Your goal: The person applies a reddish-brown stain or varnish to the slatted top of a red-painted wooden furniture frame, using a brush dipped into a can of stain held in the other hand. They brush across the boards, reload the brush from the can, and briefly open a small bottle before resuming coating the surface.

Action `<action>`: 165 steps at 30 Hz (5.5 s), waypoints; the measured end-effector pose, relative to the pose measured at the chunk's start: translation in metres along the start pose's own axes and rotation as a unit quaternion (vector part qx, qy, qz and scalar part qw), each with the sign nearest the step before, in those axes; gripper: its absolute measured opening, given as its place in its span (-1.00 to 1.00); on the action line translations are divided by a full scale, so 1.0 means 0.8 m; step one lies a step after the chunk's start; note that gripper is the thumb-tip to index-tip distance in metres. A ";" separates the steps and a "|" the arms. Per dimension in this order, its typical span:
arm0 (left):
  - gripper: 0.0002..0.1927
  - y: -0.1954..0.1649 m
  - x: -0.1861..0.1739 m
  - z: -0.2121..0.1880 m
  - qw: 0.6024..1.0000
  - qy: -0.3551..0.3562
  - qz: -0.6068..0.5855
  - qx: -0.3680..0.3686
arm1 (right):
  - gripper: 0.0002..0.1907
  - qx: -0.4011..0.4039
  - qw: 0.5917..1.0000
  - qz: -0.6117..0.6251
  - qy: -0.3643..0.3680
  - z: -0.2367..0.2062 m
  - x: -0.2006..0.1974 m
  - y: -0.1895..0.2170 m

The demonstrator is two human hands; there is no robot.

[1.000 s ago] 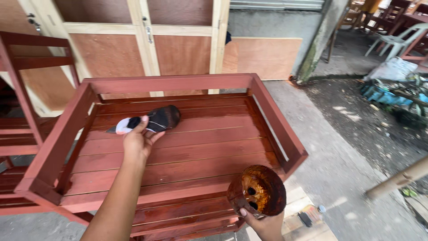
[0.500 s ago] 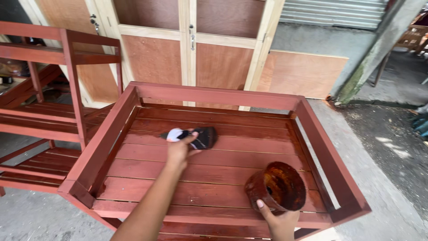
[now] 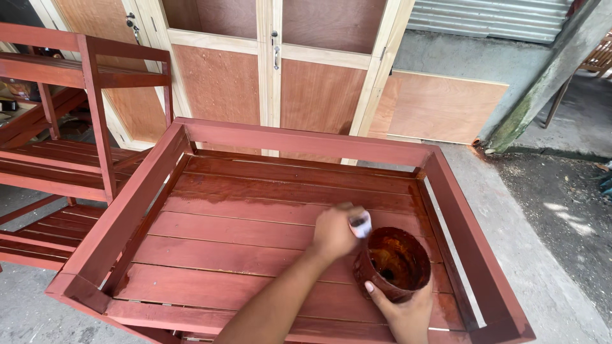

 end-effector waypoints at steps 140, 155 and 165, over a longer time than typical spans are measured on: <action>-0.81 0.237 -0.220 0.107 0.898 -0.124 0.361 -0.217 | -0.02 0.079 0.988 0.020 0.132 0.024 0.024 -0.041; -0.74 -0.011 0.134 0.151 0.990 -0.046 -0.063 -0.118 | 0.09 0.053 0.993 0.013 0.100 0.013 -0.018 -0.089; -0.77 -0.035 0.237 0.164 0.967 -0.085 -0.116 -0.212 | 0.07 0.137 0.983 0.081 0.093 -0.016 -0.066 -0.111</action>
Point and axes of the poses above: each hand's wrist, its own z-axis towards the middle knuckle, its own x-axis out of the palm, y = z × x, the point moved 6 cm from there along z, towards the middle knuckle, and after that the axes turned 14 degrees about -x, right-handed, at the moved point
